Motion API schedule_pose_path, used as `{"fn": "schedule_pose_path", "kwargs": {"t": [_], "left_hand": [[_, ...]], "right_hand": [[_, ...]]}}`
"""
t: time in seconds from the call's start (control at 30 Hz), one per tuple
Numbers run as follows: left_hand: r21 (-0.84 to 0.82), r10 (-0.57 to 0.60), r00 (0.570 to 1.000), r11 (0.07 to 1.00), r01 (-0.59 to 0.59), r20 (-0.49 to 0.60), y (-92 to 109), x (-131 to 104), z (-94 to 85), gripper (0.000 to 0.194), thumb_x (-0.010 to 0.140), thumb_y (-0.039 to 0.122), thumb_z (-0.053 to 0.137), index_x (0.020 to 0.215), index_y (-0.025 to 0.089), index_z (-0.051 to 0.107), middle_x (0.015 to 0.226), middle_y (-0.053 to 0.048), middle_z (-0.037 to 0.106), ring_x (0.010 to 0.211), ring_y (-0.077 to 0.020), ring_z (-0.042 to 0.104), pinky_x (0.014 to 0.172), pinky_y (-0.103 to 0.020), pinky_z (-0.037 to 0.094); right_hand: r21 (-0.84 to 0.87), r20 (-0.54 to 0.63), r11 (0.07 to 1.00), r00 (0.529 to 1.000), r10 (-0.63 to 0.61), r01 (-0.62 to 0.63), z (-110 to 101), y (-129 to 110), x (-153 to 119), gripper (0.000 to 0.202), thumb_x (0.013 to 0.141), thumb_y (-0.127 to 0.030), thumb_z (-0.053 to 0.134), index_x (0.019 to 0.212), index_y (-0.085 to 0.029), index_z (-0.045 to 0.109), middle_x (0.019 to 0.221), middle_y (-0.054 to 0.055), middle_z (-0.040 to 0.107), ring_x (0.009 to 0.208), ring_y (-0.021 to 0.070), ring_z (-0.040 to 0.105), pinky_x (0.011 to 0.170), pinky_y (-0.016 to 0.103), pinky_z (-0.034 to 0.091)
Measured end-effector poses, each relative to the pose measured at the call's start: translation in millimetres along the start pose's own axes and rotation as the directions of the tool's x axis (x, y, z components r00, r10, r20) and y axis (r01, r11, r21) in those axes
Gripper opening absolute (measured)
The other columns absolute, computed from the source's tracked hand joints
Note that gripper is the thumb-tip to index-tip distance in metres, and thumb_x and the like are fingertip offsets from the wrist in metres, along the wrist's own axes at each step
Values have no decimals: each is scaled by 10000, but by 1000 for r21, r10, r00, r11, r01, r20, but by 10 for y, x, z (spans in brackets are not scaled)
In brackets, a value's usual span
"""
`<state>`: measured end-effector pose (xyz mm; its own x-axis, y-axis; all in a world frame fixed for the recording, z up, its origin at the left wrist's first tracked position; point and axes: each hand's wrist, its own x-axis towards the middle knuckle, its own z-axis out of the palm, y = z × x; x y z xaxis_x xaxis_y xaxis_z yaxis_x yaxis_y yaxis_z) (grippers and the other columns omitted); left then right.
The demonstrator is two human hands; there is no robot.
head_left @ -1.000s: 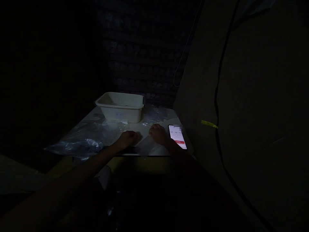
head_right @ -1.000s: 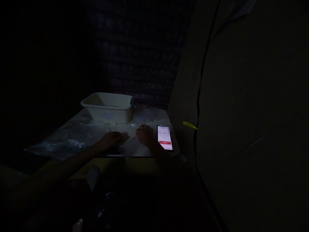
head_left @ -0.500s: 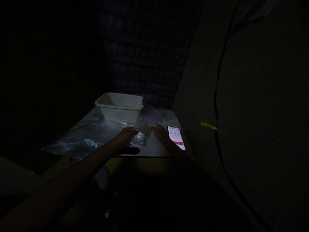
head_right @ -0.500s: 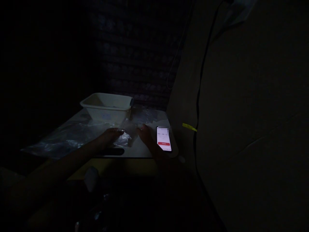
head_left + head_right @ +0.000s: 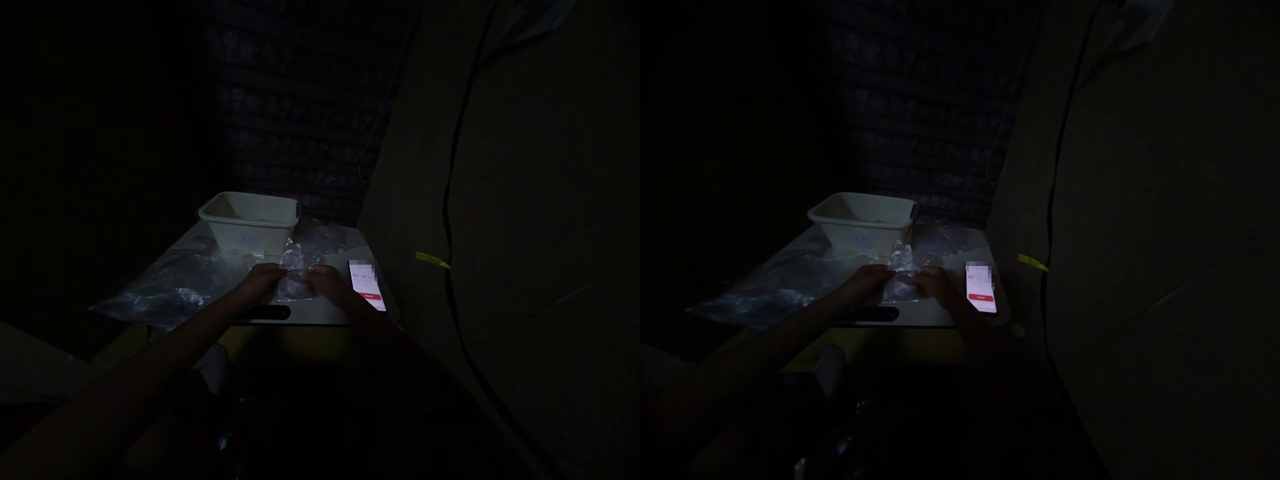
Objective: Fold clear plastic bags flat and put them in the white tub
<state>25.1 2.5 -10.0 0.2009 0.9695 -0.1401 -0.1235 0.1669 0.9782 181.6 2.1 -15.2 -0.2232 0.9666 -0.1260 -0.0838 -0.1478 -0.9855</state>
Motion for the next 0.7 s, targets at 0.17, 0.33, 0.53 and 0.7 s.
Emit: {"fn": "schedule_pose_path", "kwargs": {"t": [0.17, 0.33, 0.53, 0.7], "left_hand": [[40, 7, 1000, 999, -7, 11, 24, -19, -10, 102, 522, 215, 571, 540, 134, 511, 388, 63, 452, 339, -40, 388, 369, -157, 299], [32, -3, 1000, 999, 3, 11, 42, -28, -13, 120, 504, 169, 517, 617, 138, 543, 431, 51, 495, 375, -58, 434, 391, -170, 333], [131, 20, 999, 991, -26, 46, 2, 4, -39, 138, 489, 153, 457, 575, 130, 561, 482, 18, 553, 453, -96, 496, 483, -222, 398], [575, 162, 976, 789, -217, 145, -48, 25, -105, 322, 582, 253, 420, 813, 104, 588, 916, -89, 595, 821, -196, 535, 730, -311, 397]], "right_hand": [[67, 79, 997, 996, -28, 23, -68, 66, 33, 179, 523, -268, 600, 597, -144, 493, 476, -63, 465, 422, 46, 430, 431, 190, 338], [162, 97, 986, 994, -46, 30, -71, 92, 41, 177, 502, -228, 600, 641, -148, 525, 526, -48, 502, 484, 67, 471, 504, 236, 391], [87, 53, 993, 995, -81, 76, -116, 96, 56, 161, 532, -193, 550, 685, -147, 564, 587, -9, 557, 538, 101, 513, 545, 272, 411], [-462, -139, 871, 956, -259, 169, -209, 108, 96, 231, 590, -92, 433, 755, -148, 584, 795, 55, 603, 744, 154, 544, 707, 318, 410]]}}
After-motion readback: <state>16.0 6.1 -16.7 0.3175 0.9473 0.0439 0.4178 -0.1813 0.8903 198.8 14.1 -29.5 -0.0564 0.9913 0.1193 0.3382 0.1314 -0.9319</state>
